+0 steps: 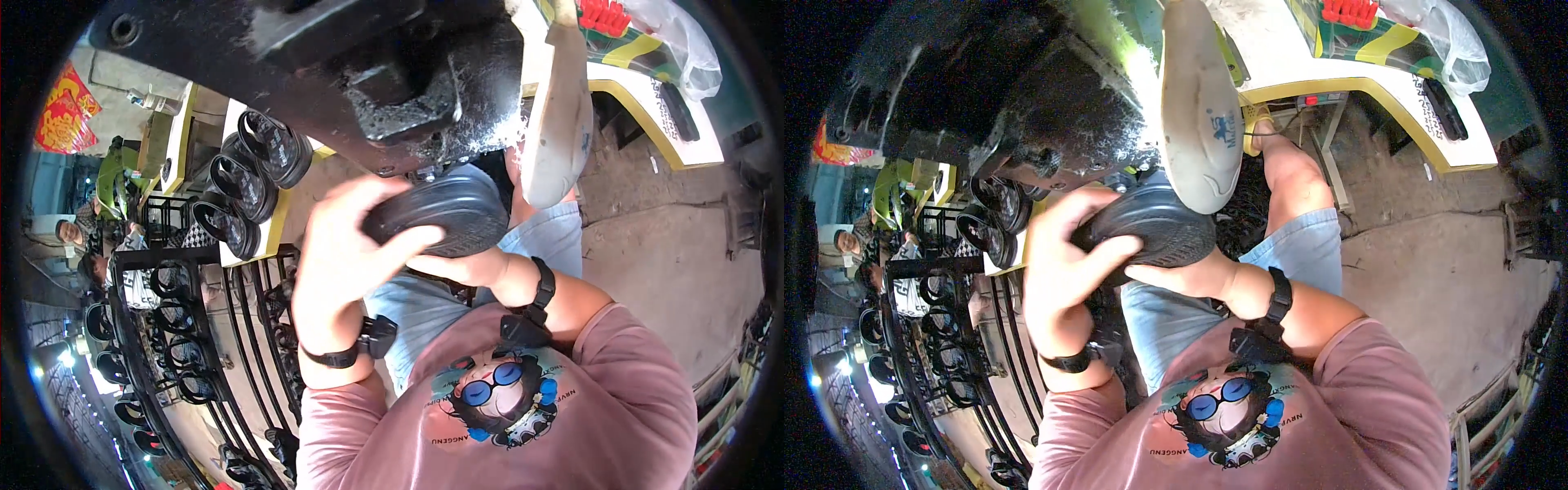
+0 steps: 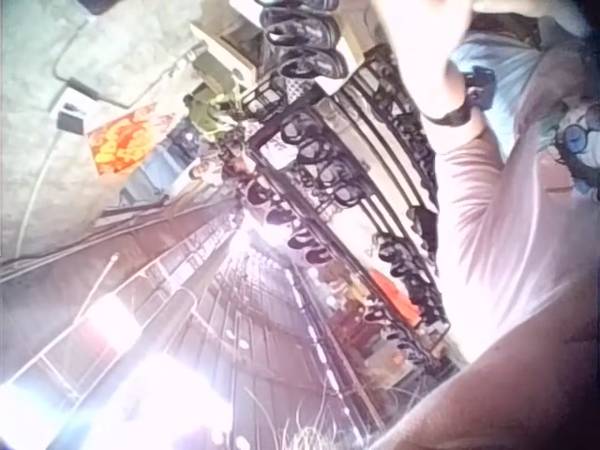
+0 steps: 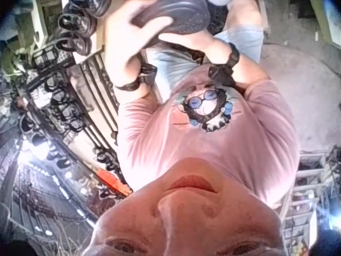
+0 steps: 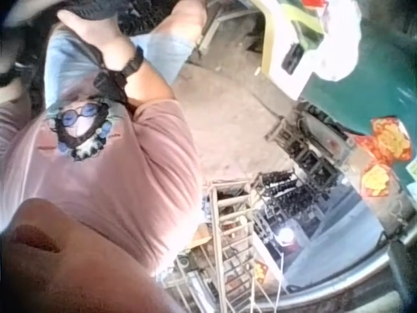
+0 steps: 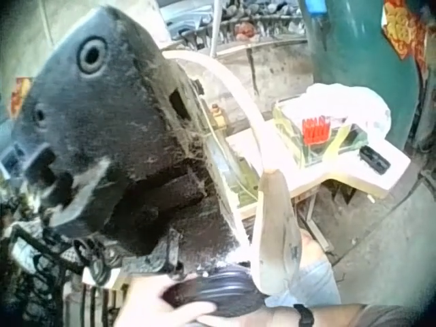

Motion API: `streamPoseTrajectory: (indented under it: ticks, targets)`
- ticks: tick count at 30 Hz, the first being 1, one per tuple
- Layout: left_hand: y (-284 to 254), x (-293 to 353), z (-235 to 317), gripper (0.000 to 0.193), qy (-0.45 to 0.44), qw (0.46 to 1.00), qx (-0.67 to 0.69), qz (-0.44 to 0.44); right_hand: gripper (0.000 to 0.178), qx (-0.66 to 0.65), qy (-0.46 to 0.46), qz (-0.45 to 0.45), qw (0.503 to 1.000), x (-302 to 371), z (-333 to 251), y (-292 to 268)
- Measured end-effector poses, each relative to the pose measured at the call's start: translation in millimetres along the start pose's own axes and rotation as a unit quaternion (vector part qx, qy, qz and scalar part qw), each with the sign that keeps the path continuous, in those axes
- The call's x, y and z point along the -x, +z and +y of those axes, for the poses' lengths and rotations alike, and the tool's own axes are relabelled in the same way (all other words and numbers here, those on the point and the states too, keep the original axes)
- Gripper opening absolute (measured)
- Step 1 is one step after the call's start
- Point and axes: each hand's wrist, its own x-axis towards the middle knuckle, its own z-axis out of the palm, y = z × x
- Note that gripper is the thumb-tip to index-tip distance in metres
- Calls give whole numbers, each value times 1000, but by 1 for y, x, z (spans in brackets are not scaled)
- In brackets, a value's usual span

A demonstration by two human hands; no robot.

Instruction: The recorder is working at a shoe manufacturing machine, feeding soles/shoes into a machine part for processing.

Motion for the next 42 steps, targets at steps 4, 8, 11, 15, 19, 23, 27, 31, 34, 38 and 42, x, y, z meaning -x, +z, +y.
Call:
streamPoseTrajectory:
  ticks: [4, 8, 11, 15, 19, 23, 27, 31, 34, 38, 42]
  targets:
    - [36, 15, -16, 31, -17, 946, 321, 43, 57, -90, 47, 14, 995, 7, 1, -18]
    - [80, 33, -23, 37, -12, 865, 472, 173, 88, 146, 29, 217, 965, 43, 11, -22]
    - [101, 39, -21, 37, 3, 796, 568, 207, 79, 192, 27, 167, 967, 36, -8, -49]
    - [115, 38, -18, 35, -2, 762, 618, 194, 55, 409, -44, 50, 910, 5, -56, -97]
    - [110, 38, -13, 37, -3, 755, 629, 185, 44, 439, 6, -89, 894, -38, -113, -110]
    - [89, 36, -20, 39, -22, 725, 651, 224, 50, 440, 62, -93, 891, -52, -124, -77]
    - [27, 36, -1, 35, 22, 824, 465, 323, 76, 165, 195, 65, 965, -22, -79, -40]
    - [-12, 16, -37, 25, 404, 816, 157, 383, 53, 161, 88, 210, 960, 36, 5, -34]
    - [-23, -39, -94, 42, 270, 914, -17, 301, 46, 22, 196, 131, 972, 12, 10, 15]
    - [-28, -35, -174, 48, 153, 954, -188, 178, 34, 212, -32, 13, 977, -78, 8, 70]
    - [-75, 4, -165, 43, -77, 870, -129, 469, 59, 232, 8, 99, 968, -174, 65, 66]
